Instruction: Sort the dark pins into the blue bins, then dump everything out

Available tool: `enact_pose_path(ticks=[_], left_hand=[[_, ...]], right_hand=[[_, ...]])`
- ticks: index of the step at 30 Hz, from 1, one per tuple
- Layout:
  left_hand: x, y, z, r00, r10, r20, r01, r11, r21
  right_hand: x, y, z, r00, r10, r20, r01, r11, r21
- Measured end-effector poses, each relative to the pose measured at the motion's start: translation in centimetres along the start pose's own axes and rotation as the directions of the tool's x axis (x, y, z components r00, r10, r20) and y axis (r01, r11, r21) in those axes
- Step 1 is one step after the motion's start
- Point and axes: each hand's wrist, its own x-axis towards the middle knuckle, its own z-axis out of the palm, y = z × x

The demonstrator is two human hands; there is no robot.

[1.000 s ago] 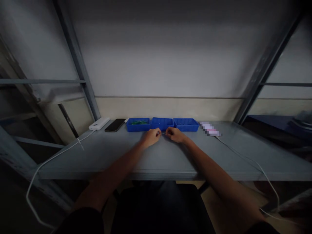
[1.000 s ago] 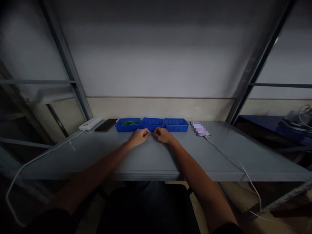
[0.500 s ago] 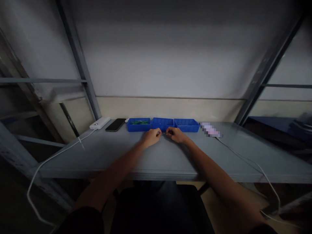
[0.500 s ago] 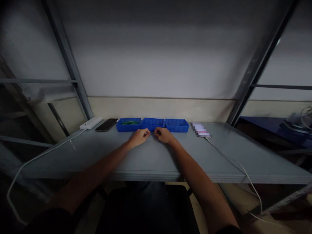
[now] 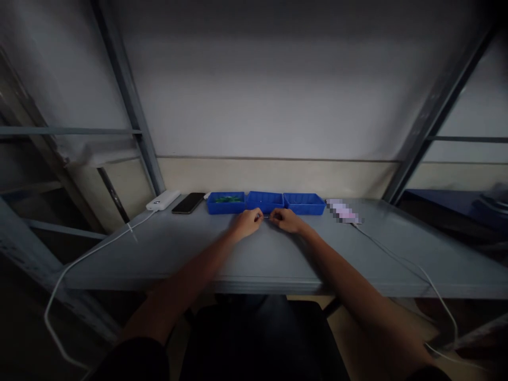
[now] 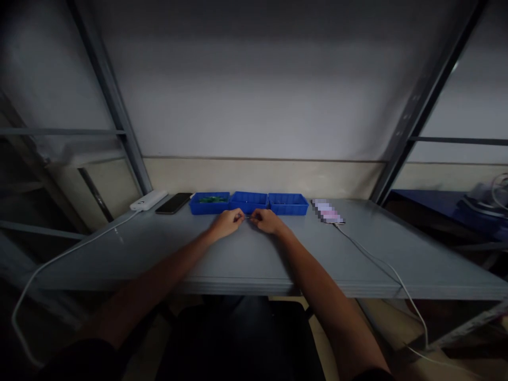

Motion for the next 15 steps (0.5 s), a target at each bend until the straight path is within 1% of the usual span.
enact_pose_path(ticks=[7, 15], left_hand=[[-0.01, -0.26, 0.08, 1.000, 0.030, -0.001, -0.030, 0.999, 0.013], [0.03, -0.36, 0.11, 1.000, 0.024, -0.004, -0.024, 1.000, 0.016]], right_hand=[[0.03, -0.02, -0.02, 0.999, 0.005, -0.052, -0.004, 1.000, 0.013], [-0.08, -0.18, -0.22, 0.999, -0.018, -0.036, 0.019, 0.999, 0.026]])
